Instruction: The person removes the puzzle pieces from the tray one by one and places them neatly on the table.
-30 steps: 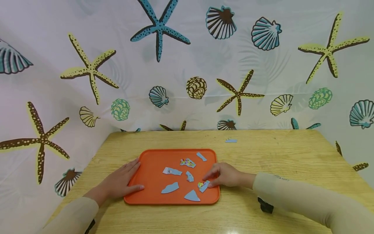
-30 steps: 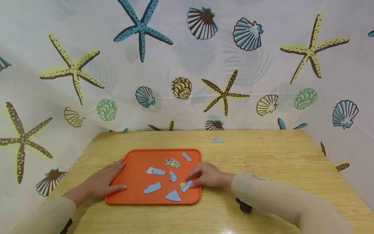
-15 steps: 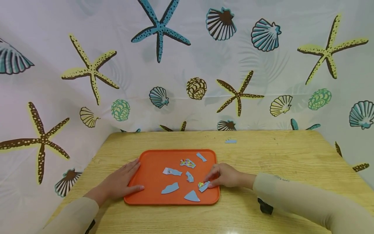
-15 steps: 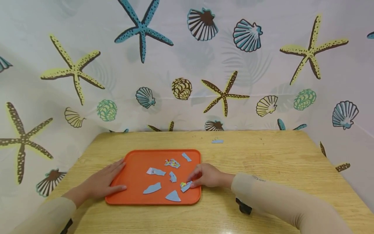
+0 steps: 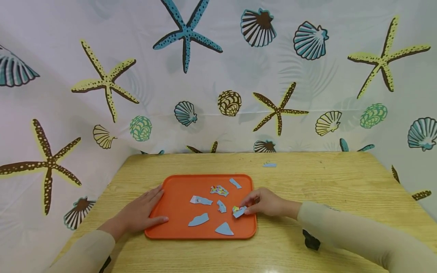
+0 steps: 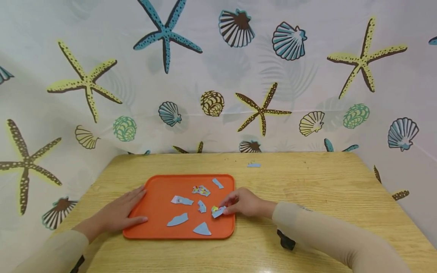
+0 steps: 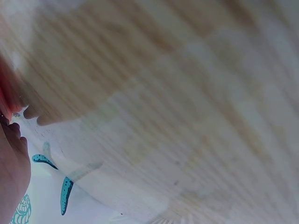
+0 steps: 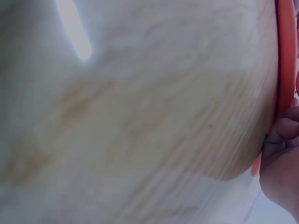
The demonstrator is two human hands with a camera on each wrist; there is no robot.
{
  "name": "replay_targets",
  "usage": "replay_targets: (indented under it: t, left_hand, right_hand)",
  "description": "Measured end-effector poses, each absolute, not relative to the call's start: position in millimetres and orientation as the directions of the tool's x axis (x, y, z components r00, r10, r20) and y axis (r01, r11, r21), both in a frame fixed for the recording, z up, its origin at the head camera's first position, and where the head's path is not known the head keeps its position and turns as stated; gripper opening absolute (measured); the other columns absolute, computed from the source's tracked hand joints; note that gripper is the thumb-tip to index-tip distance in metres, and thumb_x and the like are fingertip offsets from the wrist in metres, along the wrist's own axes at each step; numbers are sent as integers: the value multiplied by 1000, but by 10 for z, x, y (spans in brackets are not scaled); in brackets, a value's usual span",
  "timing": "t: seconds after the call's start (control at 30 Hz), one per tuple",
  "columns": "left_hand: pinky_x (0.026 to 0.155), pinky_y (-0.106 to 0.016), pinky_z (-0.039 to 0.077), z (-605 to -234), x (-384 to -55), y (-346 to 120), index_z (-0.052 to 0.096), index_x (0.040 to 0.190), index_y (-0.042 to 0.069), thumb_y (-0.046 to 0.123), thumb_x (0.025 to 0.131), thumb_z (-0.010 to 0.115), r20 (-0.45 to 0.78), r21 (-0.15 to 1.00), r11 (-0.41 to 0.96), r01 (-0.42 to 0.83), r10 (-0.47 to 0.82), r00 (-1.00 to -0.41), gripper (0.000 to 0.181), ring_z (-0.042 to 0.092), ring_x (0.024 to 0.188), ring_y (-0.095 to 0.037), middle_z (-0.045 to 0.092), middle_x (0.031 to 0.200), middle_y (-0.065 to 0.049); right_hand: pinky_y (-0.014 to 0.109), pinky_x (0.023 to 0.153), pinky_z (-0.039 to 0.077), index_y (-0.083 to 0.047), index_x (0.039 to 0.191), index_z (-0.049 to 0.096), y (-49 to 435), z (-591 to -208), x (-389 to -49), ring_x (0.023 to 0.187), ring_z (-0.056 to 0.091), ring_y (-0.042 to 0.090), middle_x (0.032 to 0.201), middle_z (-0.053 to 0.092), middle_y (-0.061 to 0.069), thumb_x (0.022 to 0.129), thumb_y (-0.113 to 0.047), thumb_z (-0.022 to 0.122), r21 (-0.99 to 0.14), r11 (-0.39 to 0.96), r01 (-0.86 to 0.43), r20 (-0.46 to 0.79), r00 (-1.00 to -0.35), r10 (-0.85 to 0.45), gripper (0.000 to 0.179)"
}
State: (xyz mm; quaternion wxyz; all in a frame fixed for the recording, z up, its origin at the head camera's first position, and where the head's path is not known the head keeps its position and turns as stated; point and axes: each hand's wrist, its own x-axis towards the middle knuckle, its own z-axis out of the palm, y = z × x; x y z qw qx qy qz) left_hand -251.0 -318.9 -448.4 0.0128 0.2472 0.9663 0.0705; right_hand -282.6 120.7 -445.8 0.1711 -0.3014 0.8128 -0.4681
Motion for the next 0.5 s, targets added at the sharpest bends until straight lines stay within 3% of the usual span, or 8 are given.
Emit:
replay_targets:
  t: [0.23, 0.5]
  left_hand:
    - [113, -53, 20, -4508, -2527, -3198, 26, 151, -2, 72, 88, 45, 6, 139, 868, 477, 481, -877, 99, 25, 141, -39, 20, 159, -16]
    - [113, -54, 20, -4522, -2537, -3209, 26, 152, -2, 73, 88, 44, 3, 135, 870, 475, 479, -878, 100, 25, 141, -39, 20, 159, -15]
  right_hand:
    - [23, 68, 47, -6, 103, 76, 1234, -4454, -2845, 79, 54, 15, 90, 69, 1, 84, -12, 77, -882, 363, -302, 14, -785, -619, 19]
    - [23, 59, 45, -6, 103, 76, 1312, -4439, -2894, 71, 53, 16, 91, 70, 2, 83, -14, 78, -886, 381, -265, 10, -831, -556, 21]
